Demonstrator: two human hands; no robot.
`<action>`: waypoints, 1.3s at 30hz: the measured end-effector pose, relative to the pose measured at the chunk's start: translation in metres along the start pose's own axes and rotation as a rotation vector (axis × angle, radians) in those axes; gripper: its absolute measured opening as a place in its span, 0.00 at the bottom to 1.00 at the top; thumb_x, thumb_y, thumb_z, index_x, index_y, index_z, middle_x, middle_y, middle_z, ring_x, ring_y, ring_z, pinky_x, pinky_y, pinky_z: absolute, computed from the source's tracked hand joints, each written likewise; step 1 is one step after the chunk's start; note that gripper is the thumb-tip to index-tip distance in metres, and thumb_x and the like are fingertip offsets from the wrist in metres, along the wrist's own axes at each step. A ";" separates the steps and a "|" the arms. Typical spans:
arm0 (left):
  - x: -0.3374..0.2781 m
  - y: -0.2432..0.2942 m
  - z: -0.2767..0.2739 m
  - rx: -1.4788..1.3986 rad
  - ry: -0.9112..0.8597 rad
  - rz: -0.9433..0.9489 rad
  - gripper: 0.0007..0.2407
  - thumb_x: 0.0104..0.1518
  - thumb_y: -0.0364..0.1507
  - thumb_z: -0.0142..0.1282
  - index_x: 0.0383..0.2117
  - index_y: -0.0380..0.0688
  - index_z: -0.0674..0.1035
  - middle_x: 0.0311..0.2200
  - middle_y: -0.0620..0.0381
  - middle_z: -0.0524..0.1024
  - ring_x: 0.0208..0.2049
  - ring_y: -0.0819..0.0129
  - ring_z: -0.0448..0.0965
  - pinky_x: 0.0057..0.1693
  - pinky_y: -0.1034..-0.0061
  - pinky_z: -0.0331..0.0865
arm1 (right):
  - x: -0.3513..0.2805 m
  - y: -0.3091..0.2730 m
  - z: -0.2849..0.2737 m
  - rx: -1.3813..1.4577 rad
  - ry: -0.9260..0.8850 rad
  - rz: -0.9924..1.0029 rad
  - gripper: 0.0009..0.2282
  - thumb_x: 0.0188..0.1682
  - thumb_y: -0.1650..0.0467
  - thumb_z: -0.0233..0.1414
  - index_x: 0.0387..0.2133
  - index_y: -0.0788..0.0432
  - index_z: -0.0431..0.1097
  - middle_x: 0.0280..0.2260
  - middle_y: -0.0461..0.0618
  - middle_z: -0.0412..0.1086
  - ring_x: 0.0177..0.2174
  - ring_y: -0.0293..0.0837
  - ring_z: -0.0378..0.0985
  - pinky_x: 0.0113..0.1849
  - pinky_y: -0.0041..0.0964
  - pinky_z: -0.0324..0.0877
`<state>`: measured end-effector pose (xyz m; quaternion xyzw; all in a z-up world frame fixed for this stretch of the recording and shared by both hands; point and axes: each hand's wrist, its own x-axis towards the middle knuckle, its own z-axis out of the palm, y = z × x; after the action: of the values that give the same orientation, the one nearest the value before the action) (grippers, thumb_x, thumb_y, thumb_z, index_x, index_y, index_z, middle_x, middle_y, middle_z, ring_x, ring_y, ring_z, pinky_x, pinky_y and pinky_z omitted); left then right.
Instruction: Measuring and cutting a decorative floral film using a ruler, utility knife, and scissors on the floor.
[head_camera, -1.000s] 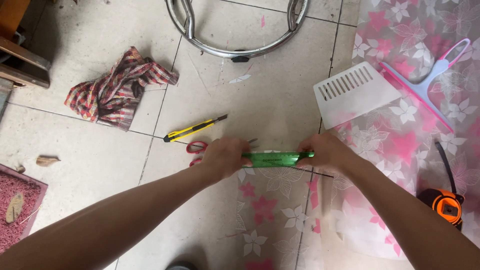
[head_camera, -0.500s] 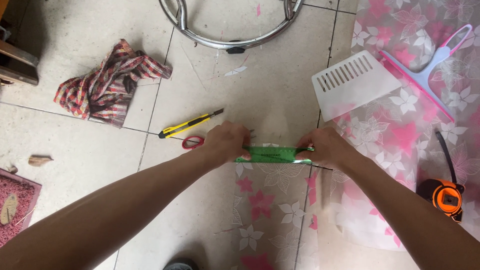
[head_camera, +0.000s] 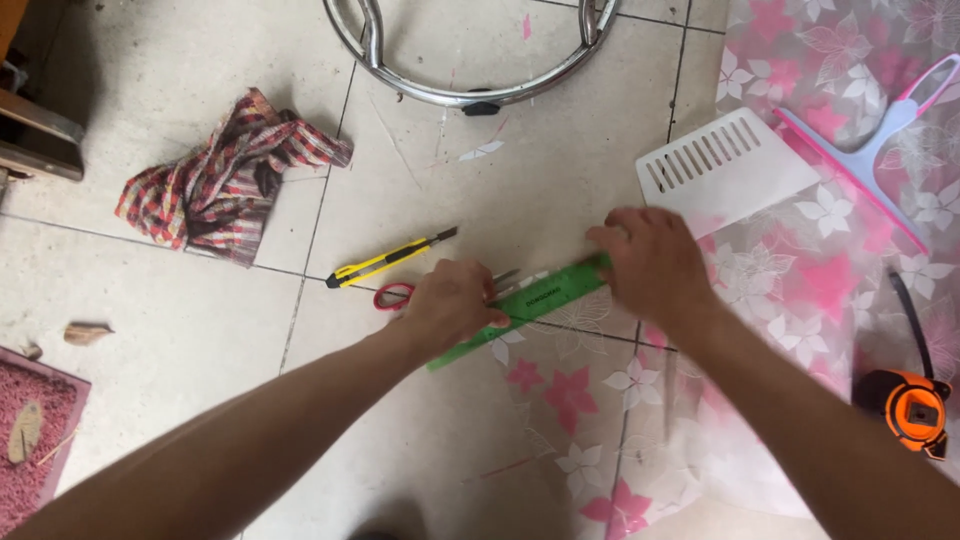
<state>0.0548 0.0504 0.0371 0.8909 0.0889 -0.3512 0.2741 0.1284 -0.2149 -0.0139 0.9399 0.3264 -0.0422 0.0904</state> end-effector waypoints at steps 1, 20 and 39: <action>-0.002 0.002 -0.002 0.006 0.000 0.004 0.16 0.51 0.37 0.70 0.43 0.46 0.84 0.36 0.44 0.81 0.42 0.44 0.85 0.48 0.56 0.80 | -0.014 -0.018 0.002 0.001 0.003 0.007 0.15 0.48 0.58 0.58 0.48 0.42 0.74 0.49 0.46 0.73 0.52 0.49 0.76 0.57 0.49 0.67; -0.005 -0.009 0.003 -0.040 -0.057 0.104 0.16 0.53 0.37 0.68 0.36 0.33 0.82 0.31 0.37 0.80 0.38 0.40 0.85 0.41 0.57 0.81 | -0.026 -0.080 0.040 0.404 0.520 -0.006 0.31 0.36 0.45 0.60 0.47 0.49 0.68 0.60 0.54 0.64 0.59 0.61 0.67 0.60 0.63 0.59; 0.009 -0.025 -0.004 0.223 -0.062 0.068 0.14 0.57 0.46 0.49 0.38 0.61 0.85 0.36 0.55 0.84 0.41 0.51 0.85 0.39 0.60 0.79 | -0.029 -0.097 0.024 0.402 0.409 0.071 0.35 0.42 0.45 0.57 0.57 0.52 0.64 0.66 0.49 0.59 0.65 0.56 0.59 0.64 0.58 0.52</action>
<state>0.0548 0.0735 0.0229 0.9070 0.0105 -0.3769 0.1876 0.0451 -0.1627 -0.0475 0.9388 0.2899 0.0877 -0.1643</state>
